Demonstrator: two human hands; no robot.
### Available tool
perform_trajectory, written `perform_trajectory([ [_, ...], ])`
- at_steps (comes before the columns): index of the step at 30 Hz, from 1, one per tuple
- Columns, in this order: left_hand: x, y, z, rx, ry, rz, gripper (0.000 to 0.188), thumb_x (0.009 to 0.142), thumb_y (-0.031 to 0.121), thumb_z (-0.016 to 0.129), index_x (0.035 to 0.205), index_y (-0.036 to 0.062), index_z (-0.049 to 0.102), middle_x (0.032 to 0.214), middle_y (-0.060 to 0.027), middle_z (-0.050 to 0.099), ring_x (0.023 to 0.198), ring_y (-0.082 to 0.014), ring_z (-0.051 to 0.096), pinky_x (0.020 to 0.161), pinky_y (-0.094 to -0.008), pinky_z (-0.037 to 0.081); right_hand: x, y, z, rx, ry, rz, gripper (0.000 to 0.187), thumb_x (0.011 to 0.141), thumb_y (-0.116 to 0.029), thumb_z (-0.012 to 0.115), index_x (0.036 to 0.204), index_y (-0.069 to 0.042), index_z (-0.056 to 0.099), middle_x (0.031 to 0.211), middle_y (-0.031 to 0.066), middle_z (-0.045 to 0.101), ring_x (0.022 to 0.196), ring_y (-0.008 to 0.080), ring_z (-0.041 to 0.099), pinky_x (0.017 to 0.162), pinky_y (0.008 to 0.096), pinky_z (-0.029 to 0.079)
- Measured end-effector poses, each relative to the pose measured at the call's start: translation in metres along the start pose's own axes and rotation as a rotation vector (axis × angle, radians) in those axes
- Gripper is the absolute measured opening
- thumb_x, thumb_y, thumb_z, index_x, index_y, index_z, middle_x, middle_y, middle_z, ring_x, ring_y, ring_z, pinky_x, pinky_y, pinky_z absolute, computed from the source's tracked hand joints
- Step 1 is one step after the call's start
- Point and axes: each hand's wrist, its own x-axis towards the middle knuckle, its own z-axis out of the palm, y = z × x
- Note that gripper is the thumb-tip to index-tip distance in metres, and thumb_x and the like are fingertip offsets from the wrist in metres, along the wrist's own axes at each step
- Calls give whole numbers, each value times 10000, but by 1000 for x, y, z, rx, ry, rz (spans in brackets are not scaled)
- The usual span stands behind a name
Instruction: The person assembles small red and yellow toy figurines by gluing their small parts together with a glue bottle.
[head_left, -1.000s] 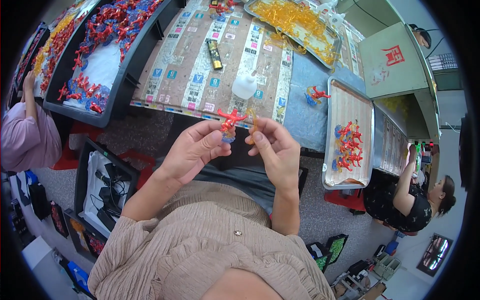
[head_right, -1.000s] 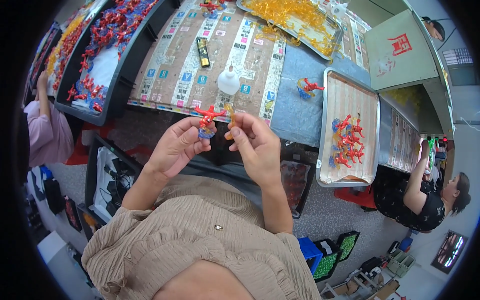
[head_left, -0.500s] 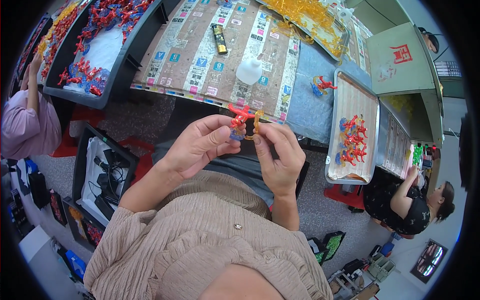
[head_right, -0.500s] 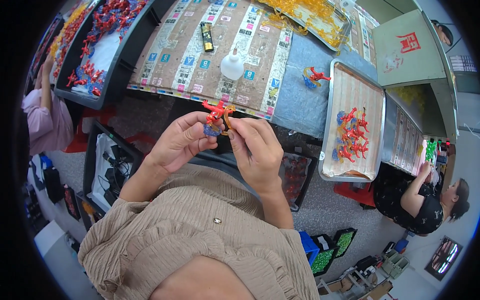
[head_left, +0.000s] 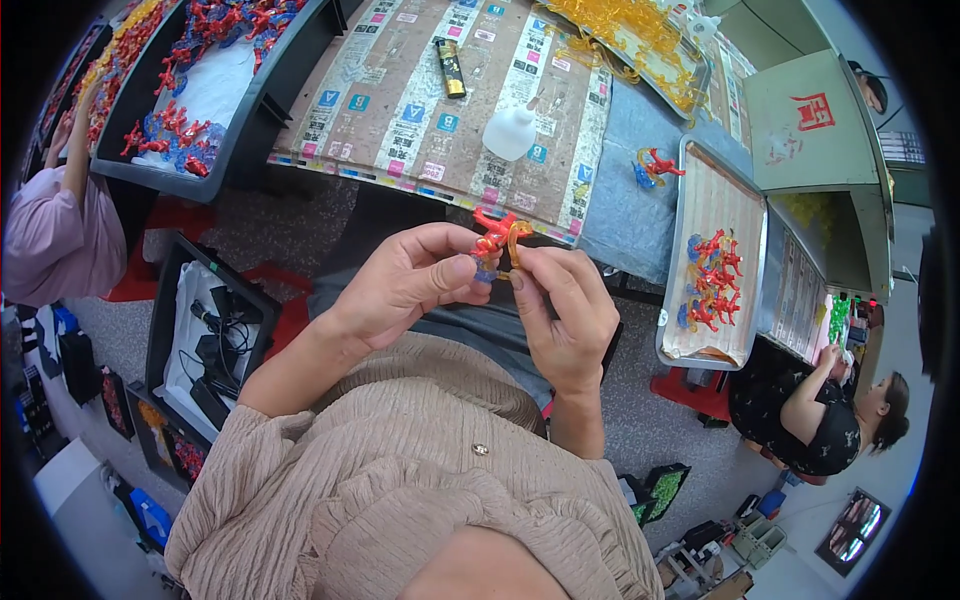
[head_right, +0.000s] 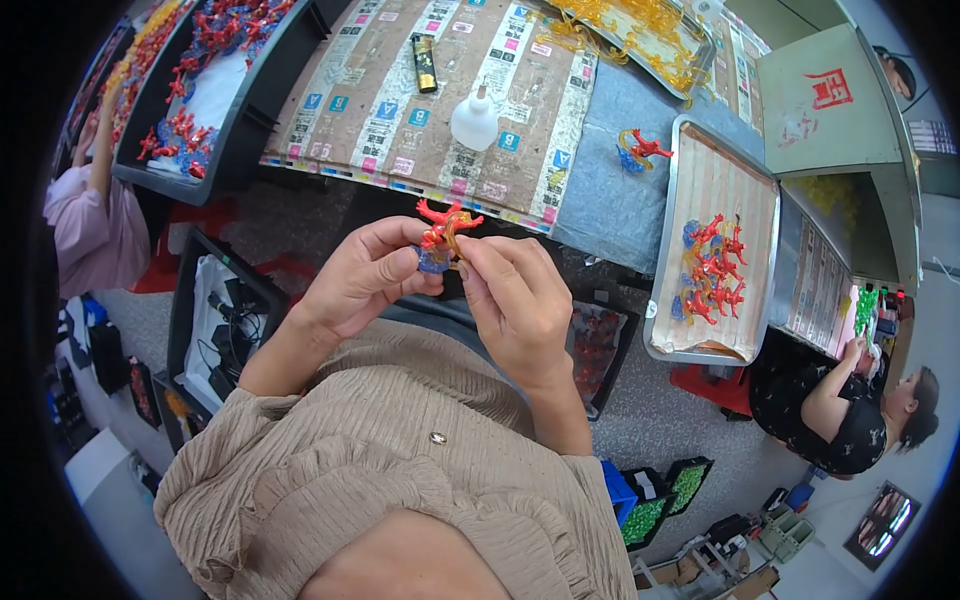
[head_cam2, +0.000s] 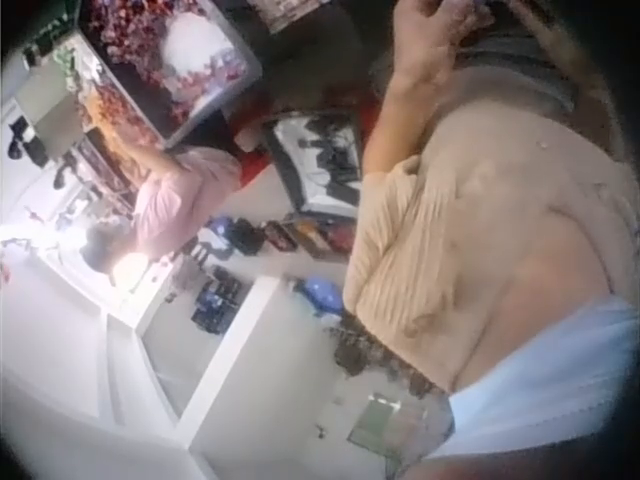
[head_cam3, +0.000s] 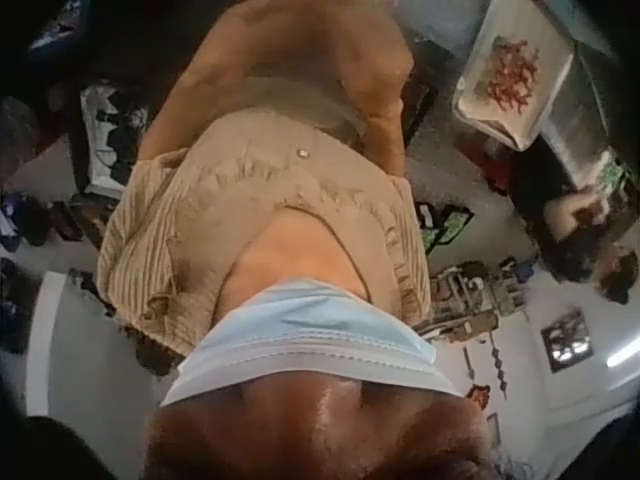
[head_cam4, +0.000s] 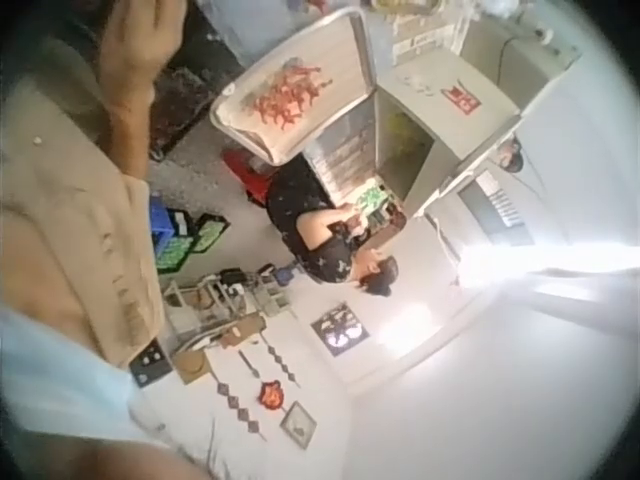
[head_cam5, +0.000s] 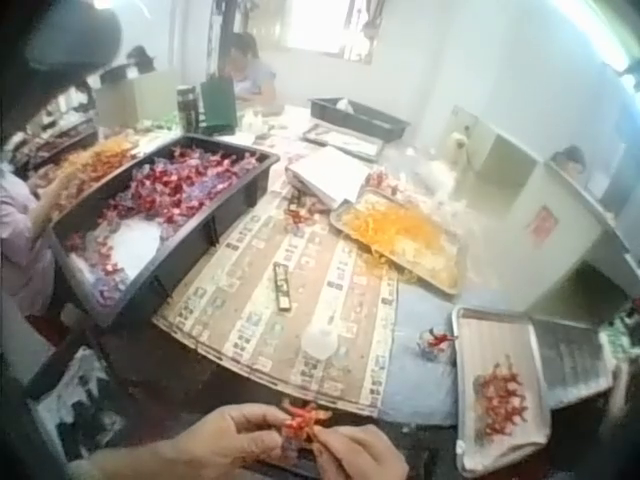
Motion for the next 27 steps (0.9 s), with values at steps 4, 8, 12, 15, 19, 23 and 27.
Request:
perform_trajectory([
  [4,0,-1,-1,-23,-14,14,297,880,152,664,1122,-3,588,1046,-70,640,897,-140,652,825,-272,553,0,2,0,12,-14,-17,223,757,42,707,975,17,665,882,134,657,764,234,643,670,296,510],
  [8,1,-3,-2,37,1,9,294,876,159,671,1110,-2,596,1037,-70,643,893,-146,660,819,-270,556,0,3,-1,25,-44,-24,235,765,34,702,997,9,670,884,135,657,777,234,649,667,295,516],
  [12,0,-3,-2,25,-1,-10,295,878,171,670,1106,-3,597,1030,-69,643,893,-156,666,814,-273,558,1,3,-1,32,-56,-37,266,748,39,698,1013,14,678,884,129,646,759,235,644,632,302,519],
  [15,0,-5,0,-2,12,-37,278,891,167,655,1105,0,598,1021,-63,644,893,-155,662,822,-276,555,1,4,-2,38,-62,0,252,744,34,708,994,0,688,874,127,650,755,224,650,626,294,519],
  [19,0,-8,3,-86,5,-60,255,904,159,637,1102,2,598,1019,-56,641,898,-150,652,840,-283,548,2,8,-2,14,-67,-5,245,734,30,720,975,-11,694,855,119,652,739,214,653,617,286,519],
  [23,0,-12,8,-82,57,-23,245,911,155,627,1100,3,595,1028,-56,634,904,-141,639,856,-290,540,1,10,1,14,-51,14,234,723,22,734,951,-16,694,838,110,650,721,211,653,601,279,517],
  [27,2,-10,6,-51,53,-31,243,912,182,627,1080,9,598,1008,-61,638,897,-143,641,853,-294,542,2,8,0,10,-64,12,229,721,39,737,939,-12,695,823,106,653,721,193,646,622,268,508],
])
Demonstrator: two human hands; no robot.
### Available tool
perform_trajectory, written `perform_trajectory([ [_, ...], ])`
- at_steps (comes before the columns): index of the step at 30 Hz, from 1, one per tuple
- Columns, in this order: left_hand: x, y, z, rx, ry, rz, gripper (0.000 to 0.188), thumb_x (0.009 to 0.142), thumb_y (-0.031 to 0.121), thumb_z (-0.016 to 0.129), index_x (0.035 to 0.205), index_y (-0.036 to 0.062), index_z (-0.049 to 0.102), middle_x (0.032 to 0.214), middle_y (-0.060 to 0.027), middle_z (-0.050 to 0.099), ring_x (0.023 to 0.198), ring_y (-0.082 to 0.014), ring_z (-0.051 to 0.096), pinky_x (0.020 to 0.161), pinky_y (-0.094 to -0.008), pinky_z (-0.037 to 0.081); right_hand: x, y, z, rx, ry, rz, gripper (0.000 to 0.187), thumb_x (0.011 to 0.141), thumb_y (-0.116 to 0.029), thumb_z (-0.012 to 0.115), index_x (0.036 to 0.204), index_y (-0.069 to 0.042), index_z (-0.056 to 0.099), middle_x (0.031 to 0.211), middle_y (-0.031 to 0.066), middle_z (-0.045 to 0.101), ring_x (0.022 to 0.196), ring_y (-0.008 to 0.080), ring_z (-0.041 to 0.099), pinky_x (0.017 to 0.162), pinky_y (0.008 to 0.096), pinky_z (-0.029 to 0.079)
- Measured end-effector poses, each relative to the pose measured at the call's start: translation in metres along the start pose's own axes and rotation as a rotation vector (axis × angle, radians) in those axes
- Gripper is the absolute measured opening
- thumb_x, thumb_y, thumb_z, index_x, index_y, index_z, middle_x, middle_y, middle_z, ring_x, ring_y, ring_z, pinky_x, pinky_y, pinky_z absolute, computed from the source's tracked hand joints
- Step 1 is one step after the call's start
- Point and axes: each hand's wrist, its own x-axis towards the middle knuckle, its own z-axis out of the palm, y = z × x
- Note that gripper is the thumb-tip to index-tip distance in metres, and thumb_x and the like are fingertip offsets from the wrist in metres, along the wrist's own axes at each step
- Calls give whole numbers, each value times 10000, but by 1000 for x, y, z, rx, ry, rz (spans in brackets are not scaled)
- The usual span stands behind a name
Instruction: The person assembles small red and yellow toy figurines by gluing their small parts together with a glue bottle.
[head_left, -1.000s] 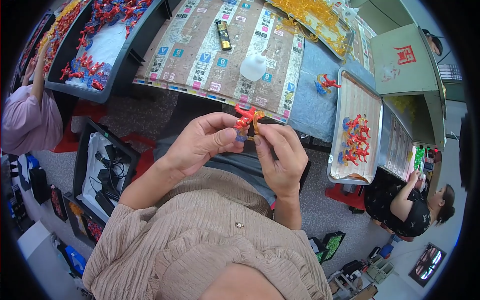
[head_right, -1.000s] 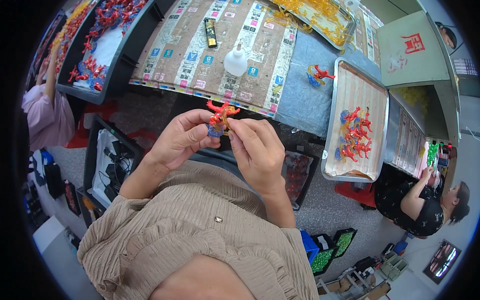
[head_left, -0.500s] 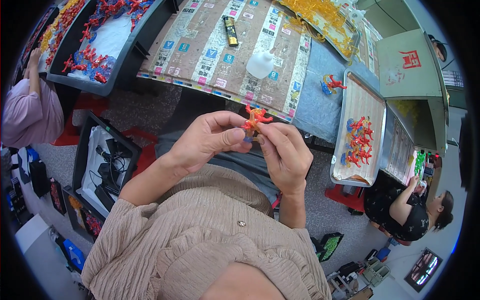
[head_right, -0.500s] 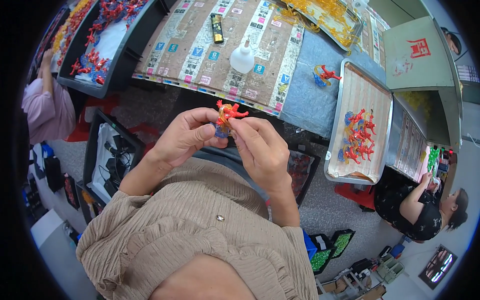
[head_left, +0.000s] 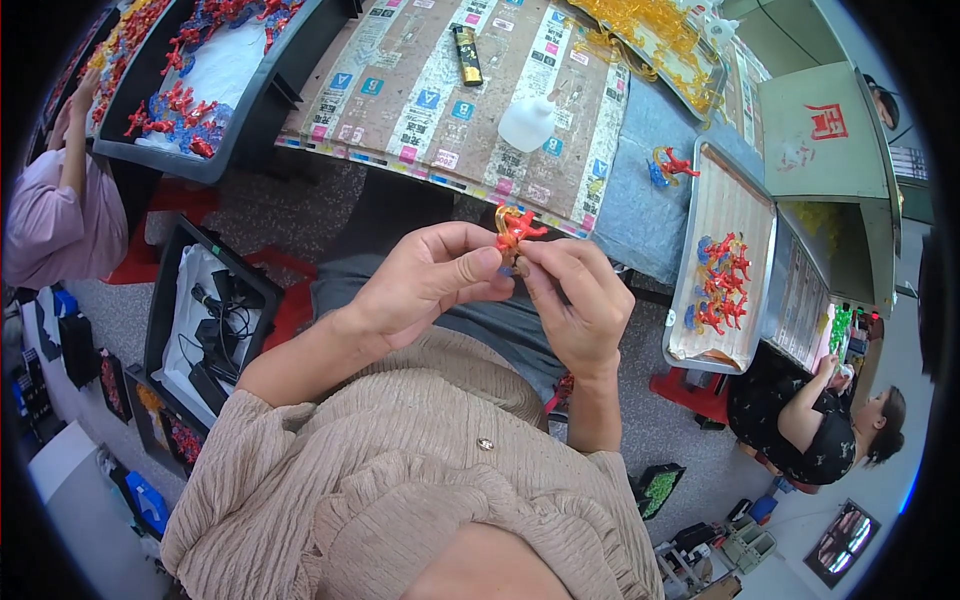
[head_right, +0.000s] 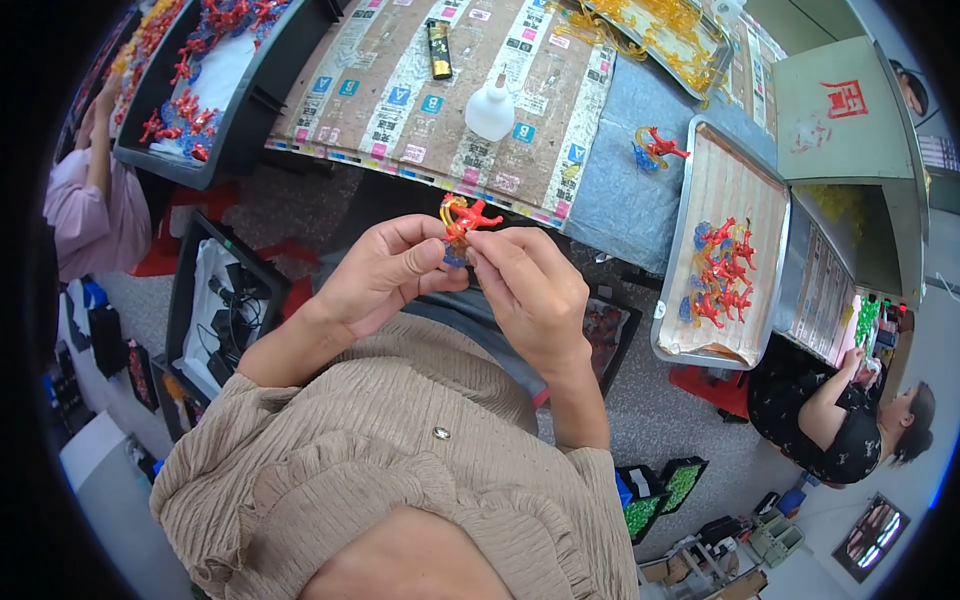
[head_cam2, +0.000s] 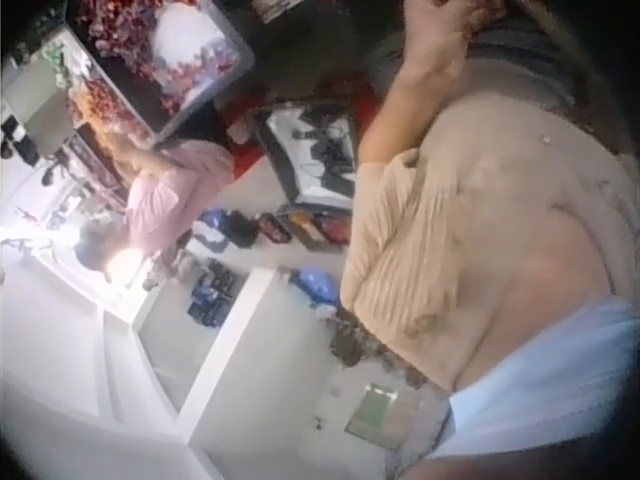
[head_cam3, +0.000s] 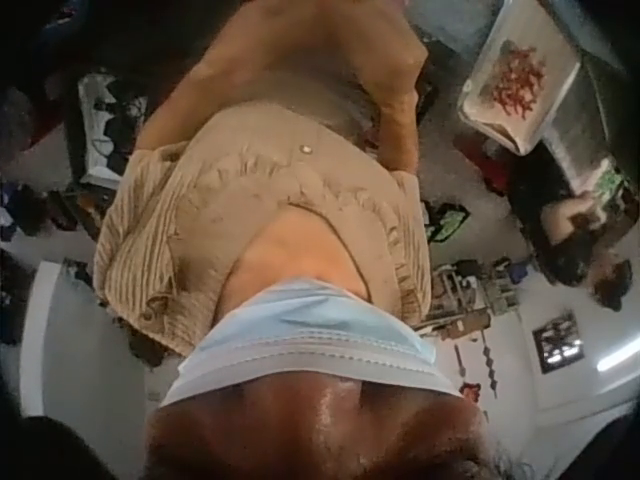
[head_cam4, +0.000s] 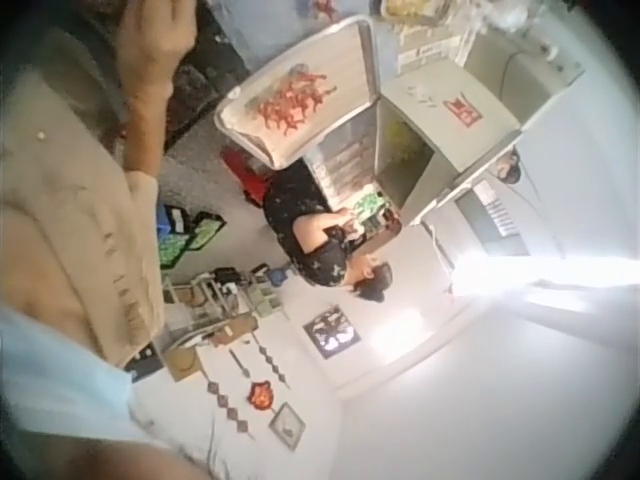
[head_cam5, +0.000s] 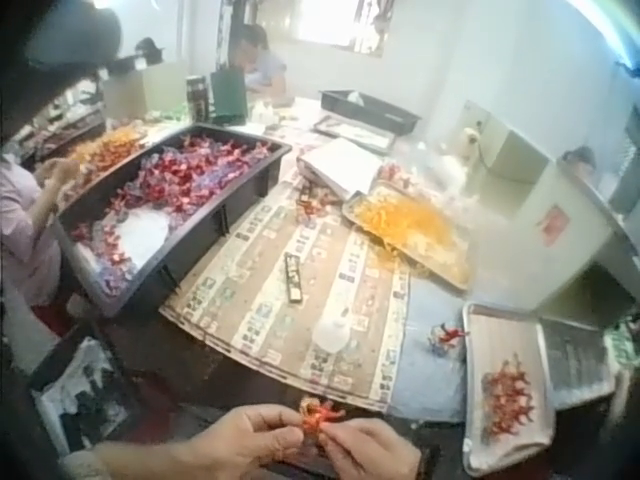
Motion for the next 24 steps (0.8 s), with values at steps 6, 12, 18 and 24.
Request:
perform_trajectory([
  [6,2,0,-4,-120,-42,-129,232,921,221,612,1041,23,600,953,-60,650,896,-153,652,849,-298,544,2,8,-2,61,-34,13,204,716,19,740,910,-23,694,818,103,652,716,212,657,602,291,527],
  [12,3,-3,-5,-133,-53,-146,222,931,197,597,1069,23,592,991,-66,647,915,-151,651,860,-297,540,-3,12,0,102,-13,50,220,701,40,760,903,-11,688,819,92,647,702,161,643,587,249,518],
  [18,1,-1,-2,-78,-97,-93,291,933,156,593,1190,25,560,1100,-78,625,953,-157,641,869,-300,537,-6,8,-3,129,-20,56,215,694,19,758,889,-20,677,812,100,647,704,217,646,593,293,522],
  [24,-1,-1,0,-47,-121,-70,310,927,132,596,1215,29,542,1139,-81,613,973,-165,635,883,-318,533,-11,2,-5,91,32,-31,216,708,30,741,909,-1,667,835,110,647,714,223,645,592,299,520],
])
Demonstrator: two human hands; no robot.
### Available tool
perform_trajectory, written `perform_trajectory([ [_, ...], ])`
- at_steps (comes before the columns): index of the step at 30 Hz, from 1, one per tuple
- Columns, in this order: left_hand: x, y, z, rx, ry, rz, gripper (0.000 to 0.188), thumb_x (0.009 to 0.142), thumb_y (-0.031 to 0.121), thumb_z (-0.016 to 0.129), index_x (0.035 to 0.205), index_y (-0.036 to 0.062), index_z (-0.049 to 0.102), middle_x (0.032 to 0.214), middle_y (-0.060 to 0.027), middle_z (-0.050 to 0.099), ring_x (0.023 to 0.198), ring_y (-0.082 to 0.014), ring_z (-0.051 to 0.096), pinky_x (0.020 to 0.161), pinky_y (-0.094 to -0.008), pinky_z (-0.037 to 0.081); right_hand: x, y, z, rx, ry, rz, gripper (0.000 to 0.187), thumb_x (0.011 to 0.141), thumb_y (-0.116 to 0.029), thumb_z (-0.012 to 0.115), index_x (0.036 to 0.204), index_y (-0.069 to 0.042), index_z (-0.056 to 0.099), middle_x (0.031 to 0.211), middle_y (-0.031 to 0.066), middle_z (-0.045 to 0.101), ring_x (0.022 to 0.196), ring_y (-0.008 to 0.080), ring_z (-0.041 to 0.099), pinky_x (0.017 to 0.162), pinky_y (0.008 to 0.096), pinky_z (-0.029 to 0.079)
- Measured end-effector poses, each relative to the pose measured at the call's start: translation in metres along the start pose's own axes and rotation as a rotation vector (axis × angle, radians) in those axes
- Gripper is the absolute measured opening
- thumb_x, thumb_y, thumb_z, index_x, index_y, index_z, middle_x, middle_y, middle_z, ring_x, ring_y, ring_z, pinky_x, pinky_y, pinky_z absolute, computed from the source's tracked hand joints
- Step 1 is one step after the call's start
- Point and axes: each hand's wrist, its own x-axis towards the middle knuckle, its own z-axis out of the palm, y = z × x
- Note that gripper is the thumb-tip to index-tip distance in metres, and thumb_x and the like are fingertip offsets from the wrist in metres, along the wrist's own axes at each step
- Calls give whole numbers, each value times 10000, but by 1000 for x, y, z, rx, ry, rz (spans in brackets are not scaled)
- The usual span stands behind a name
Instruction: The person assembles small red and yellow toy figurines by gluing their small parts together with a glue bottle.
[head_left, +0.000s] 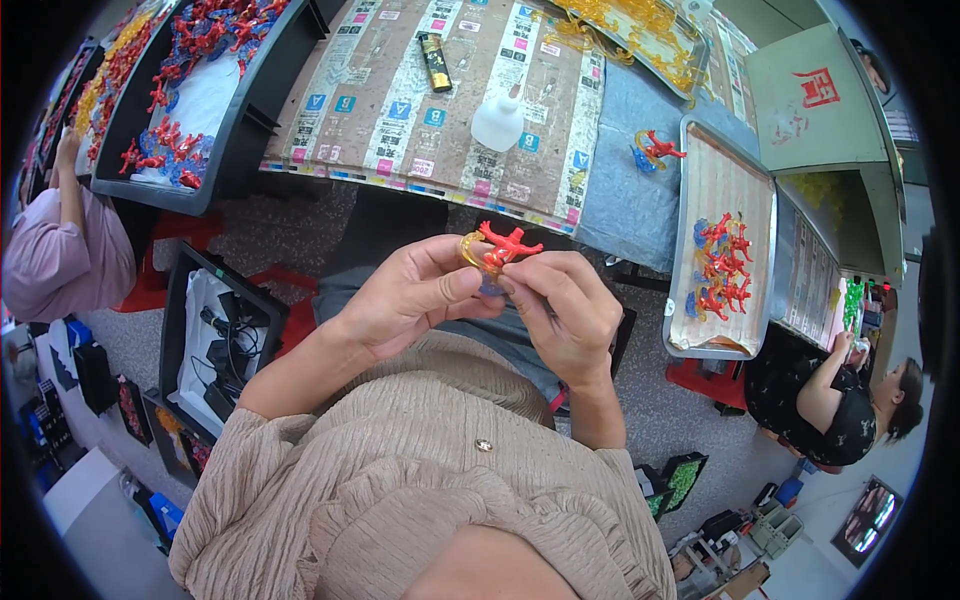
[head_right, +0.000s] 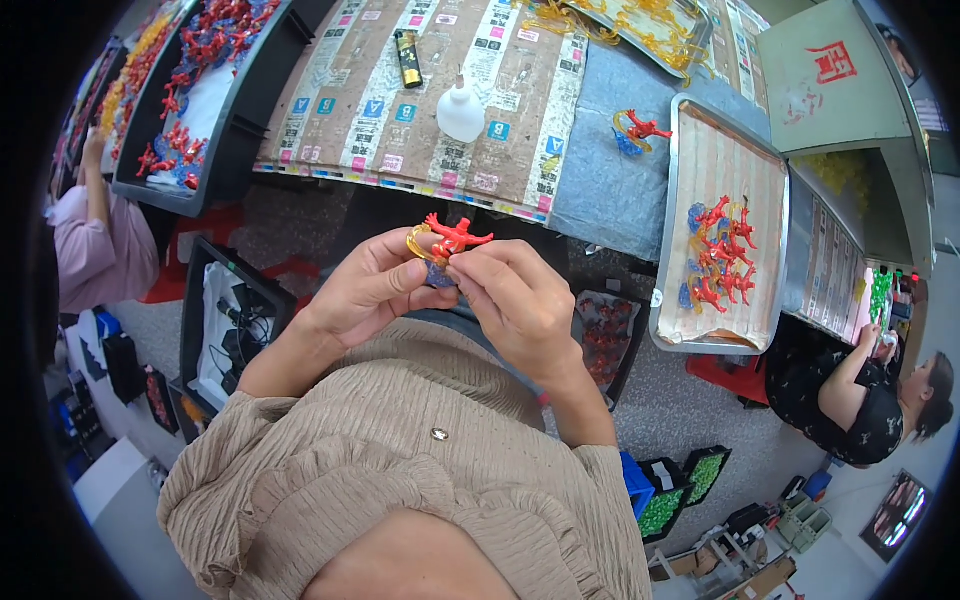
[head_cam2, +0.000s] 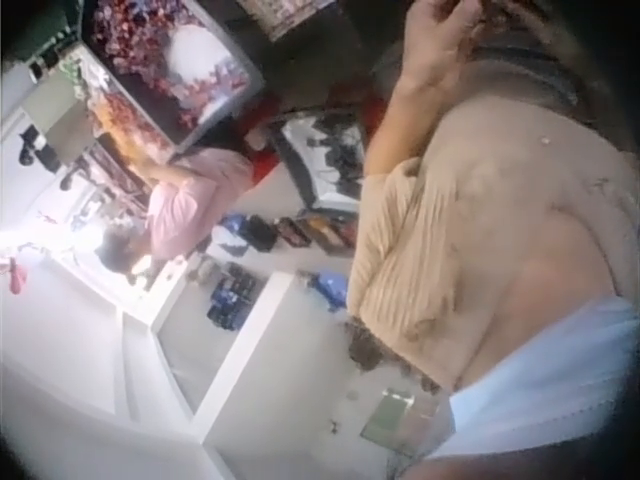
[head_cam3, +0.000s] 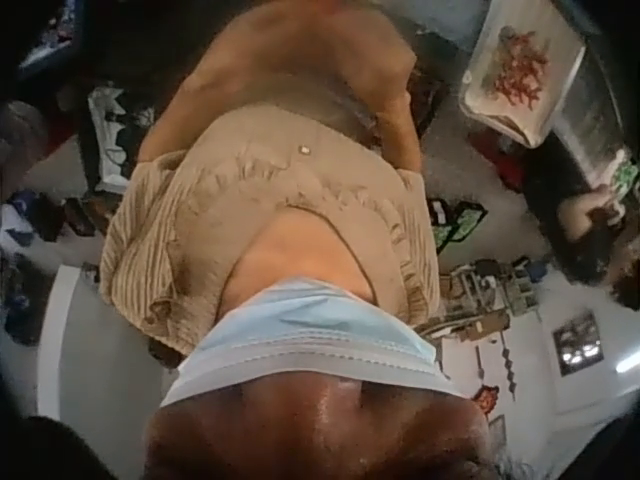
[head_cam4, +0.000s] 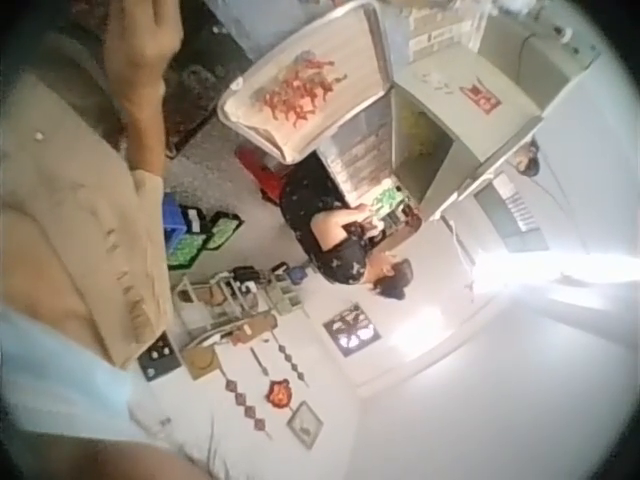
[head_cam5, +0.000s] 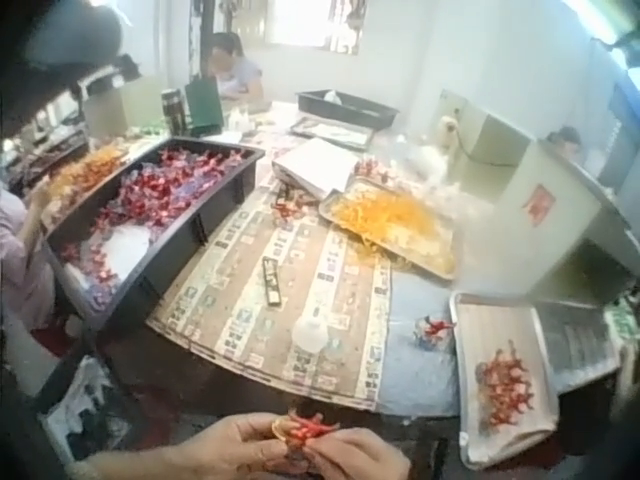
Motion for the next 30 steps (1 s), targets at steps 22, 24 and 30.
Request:
perform_trajectory([
  [22,-3,-3,3,47,-10,28,321,888,119,649,1178,14,562,1144,-87,613,1032,-175,616,928,-367,518,-24,9,17,-61,150,-207,270,699,68,709,957,49,636,853,123,618,707,245,630,574,310,513],
  [24,-2,-3,3,86,2,36,318,885,116,652,1174,17,564,1139,-86,614,1029,-176,616,923,-365,522,-26,12,21,-54,182,-206,273,697,69,710,960,51,637,853,125,617,705,248,629,576,309,513],
  [30,-3,-6,-4,150,8,87,312,888,107,647,1177,22,566,1162,-97,600,1048,-180,608,914,-363,526,-26,14,23,-39,146,-208,272,707,62,715,969,51,642,861,132,621,712,250,630,594,312,520],
])
